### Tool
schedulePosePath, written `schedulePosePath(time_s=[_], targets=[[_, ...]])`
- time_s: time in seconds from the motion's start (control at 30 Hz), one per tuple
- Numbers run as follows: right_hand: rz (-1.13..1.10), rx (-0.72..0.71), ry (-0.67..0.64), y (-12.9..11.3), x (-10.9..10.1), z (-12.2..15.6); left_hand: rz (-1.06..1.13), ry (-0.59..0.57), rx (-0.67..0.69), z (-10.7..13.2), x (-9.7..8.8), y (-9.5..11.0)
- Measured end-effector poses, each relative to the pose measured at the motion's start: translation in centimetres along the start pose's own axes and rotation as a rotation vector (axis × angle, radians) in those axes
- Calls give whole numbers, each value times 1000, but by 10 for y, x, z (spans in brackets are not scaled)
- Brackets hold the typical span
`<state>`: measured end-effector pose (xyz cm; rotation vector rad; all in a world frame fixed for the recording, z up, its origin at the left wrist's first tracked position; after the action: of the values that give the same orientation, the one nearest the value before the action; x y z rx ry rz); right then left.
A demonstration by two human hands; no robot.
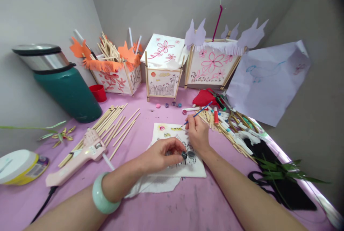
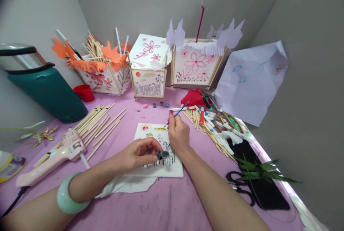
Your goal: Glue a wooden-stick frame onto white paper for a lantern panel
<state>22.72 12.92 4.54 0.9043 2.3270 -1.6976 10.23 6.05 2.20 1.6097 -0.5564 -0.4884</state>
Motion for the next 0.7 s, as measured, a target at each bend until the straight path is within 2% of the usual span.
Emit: schedulePosePath(time_s=[0.3, 0.7], targets=[[42, -11, -34, 0, 4, 1, 5, 5, -7, 0, -1, -1], [113, -44, 31, -3, 0, 1, 8, 6, -13, 0, -1, -1]])
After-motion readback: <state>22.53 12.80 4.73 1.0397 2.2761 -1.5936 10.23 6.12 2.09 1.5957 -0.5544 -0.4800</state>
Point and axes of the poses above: each hand's wrist, its own z-axis away from the middle knuckle, its own x-axis out of the palm, y = z × x, the point moved 9 cm from there along -z, towards the middle knuckle, and after that the axes turned 9 degrees about x, right-handed, at the moved point
